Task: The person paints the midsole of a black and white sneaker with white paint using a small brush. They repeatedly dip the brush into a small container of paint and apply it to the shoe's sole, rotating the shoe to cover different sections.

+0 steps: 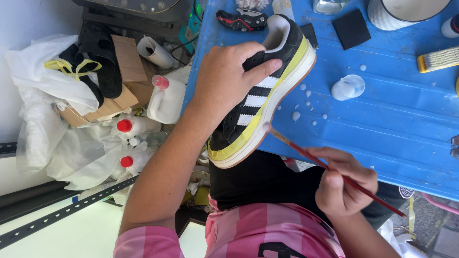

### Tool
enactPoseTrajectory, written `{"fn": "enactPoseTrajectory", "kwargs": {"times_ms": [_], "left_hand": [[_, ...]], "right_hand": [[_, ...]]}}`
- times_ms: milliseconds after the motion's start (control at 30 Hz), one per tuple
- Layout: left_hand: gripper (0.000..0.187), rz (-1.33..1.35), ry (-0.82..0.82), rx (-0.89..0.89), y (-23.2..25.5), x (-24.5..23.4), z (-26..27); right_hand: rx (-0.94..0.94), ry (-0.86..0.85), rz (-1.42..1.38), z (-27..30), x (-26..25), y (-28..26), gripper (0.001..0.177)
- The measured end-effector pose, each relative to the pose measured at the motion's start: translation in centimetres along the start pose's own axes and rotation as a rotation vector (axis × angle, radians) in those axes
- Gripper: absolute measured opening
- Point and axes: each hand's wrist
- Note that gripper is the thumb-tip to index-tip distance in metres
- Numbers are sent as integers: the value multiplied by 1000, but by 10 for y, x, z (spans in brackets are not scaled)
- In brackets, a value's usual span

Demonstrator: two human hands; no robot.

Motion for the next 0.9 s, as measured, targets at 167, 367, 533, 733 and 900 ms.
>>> {"fn": "enactPoseTrajectory", "kwargs": {"times_ms": [167, 367, 533, 733, 900], "left_hand": [[36, -10, -38, -36, -1, -1, 1], [37, 40, -60, -66, 2, -2, 0], [37, 12, -34, -16, 3, -3, 0], [34, 29, -60, -59, 6, -5, 1], [31, 45, -81, -88, 10, -6, 0]], "right_hand": [[-14, 15, -145, 1, -2, 3, 27], [86, 107, -170, -14, -2, 22, 24], [74, 45, -77, -12, -1, 17, 22], [60, 109, -226, -23, 3, 15, 20], [76, 65, -48, -38, 4, 16, 23]]}}
Point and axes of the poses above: each hand's wrist, its own z-axis away from the middle knuckle, its own x-axis out of the palm, y = z × x, and after that the axes turned 4 degrees about -y, right-handed
